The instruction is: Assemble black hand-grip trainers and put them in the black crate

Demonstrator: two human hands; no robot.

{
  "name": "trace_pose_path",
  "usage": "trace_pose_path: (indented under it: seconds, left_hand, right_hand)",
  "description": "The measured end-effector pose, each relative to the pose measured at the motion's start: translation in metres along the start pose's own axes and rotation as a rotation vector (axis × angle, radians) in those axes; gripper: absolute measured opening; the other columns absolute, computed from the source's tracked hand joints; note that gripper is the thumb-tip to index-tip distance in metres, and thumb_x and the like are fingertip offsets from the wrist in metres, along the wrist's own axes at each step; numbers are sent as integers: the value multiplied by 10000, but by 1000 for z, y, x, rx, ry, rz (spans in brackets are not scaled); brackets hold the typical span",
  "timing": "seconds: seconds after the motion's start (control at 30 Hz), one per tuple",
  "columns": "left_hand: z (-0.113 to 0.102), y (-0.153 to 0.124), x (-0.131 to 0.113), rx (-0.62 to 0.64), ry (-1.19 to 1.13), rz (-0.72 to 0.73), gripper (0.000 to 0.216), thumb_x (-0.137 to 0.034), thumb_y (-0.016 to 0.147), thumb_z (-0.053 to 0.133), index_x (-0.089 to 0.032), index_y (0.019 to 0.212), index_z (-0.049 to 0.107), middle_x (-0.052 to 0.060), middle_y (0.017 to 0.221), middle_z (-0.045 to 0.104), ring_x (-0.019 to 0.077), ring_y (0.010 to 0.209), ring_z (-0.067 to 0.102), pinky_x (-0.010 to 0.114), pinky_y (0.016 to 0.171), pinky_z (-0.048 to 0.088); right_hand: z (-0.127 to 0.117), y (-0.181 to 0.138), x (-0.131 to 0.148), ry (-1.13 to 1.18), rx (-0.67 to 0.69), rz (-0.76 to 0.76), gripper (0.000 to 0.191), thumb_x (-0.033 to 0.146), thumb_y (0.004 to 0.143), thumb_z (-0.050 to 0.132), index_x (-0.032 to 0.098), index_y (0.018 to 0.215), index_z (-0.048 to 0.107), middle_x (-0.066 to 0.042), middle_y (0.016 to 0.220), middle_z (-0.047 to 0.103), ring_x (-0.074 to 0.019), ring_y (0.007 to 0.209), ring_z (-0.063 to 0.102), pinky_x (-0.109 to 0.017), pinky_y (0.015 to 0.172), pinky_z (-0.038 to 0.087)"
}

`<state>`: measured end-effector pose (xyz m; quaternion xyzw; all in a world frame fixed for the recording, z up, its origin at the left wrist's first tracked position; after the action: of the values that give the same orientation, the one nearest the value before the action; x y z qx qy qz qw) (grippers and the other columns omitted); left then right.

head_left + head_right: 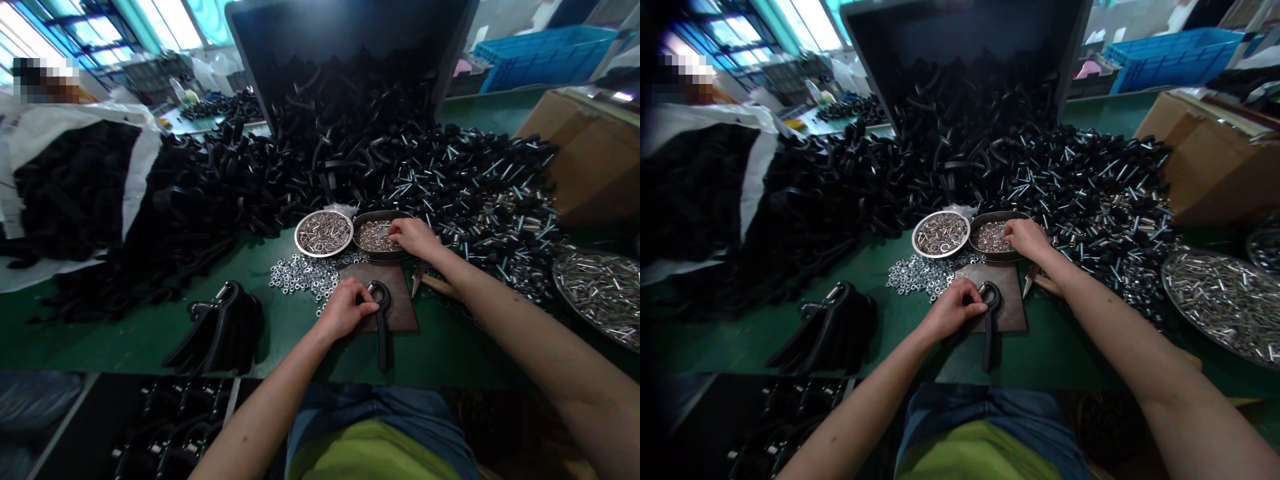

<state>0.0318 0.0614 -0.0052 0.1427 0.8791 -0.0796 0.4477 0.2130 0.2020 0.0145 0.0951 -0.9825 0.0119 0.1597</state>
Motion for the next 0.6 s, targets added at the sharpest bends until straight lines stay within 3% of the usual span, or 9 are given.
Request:
trace_pose_path:
  seconds: [0.2,0.33,0.43,0.6]
  left_hand:
    - [3,-2,7,-21,-78,-61,112,-231,706,725,-167,694,634,8,846,554,147,821,522,257,740,392]
    - [3,-3,6,-35,-76,-21,97,-220,715,716,-171,687,637,7,856,548,148,849,519,260,774,389]
    - [2,-2,4,-16,-45,-8,118,-199,705,718,-167,672,610,2,843,540,148,844,513,258,766,387]
    - [1,1,6,1,-41,-35,156,-196,680,729,-169,710,579,-8,838,527,135,794,506,244,716,387]
  right_hand:
    - [-13,-23,10,291,-85,-55,183,269,797,566,172,924,656,-45,885,699,-157,755,640,-271,673,487]
    - [0,-60,25,728,20,-96,173,305,749,622,174,860,638,-18,749,681,-149,642,632,-278,609,503]
    - [19,-79,33,668,136,-165,88,270,727,637,186,736,660,1,676,648,-144,631,608,-280,623,482]
    - [30,-81,39,538,140,-279,45,225,709,654,190,703,682,-15,792,624,-147,775,587,-275,718,443]
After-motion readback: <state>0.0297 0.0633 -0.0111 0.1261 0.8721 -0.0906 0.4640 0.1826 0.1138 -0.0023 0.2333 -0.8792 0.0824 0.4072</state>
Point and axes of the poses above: each hand's wrist, its own y-axis towards the middle knuckle, its own z-axis out of the palm, x = y × z, the point moved 4 cm from there along y, towards the middle knuckle
